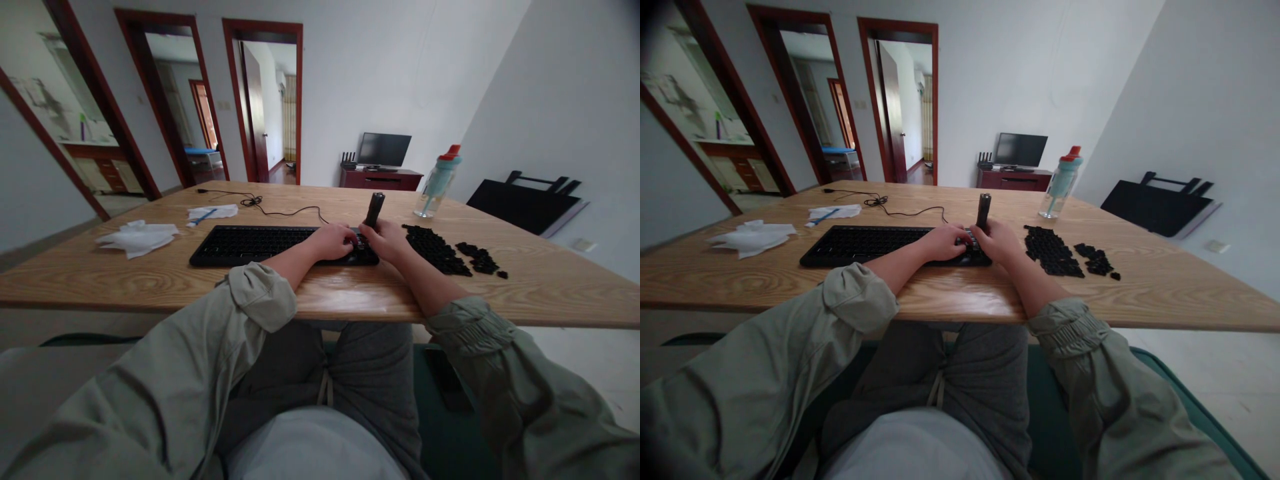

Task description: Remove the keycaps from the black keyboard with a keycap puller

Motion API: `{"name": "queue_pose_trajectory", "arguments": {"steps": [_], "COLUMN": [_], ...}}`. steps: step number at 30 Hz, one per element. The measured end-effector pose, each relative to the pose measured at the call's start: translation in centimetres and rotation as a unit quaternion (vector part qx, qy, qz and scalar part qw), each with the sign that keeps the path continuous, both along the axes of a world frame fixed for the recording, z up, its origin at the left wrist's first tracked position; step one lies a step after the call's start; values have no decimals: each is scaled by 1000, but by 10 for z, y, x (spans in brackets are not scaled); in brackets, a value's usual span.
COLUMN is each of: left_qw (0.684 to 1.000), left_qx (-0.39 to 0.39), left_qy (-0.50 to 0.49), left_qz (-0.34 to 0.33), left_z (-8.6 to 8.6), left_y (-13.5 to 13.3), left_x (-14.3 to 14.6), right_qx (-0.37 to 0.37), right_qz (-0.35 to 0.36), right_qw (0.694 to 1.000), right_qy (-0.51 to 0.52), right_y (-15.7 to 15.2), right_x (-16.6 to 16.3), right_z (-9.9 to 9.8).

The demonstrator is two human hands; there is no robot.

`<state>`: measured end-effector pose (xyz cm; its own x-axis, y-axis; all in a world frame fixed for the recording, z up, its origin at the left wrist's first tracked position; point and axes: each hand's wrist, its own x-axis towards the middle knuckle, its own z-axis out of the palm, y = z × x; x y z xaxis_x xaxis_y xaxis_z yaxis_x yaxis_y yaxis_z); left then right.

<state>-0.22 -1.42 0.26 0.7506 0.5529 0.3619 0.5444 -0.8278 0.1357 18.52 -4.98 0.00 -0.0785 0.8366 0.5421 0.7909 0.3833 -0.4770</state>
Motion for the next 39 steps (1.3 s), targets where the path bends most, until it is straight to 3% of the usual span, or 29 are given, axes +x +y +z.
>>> {"name": "queue_pose_trajectory", "arguments": {"steps": [6,16,29,39], "left_qw": [999,998,996,999], "left_qx": [-26,52,80,-6], "left_qy": [-22,27,35,-1], "left_qz": [-7,-25,32,38], "left_z": [1,1,3,-2], "left_y": [2,1,-3,-5], "left_x": [4,6,14,16], "right_qx": [27,-28,-50,-31], "right_qz": [47,-13,-25,-43], "right_qw": [996,997,990,995], "right_qy": [75,-73,-128,-80], "right_y": [2,-3,-8,-3], "right_x": [1,2,2,-2], "right_z": [-2,5,13,4]}}
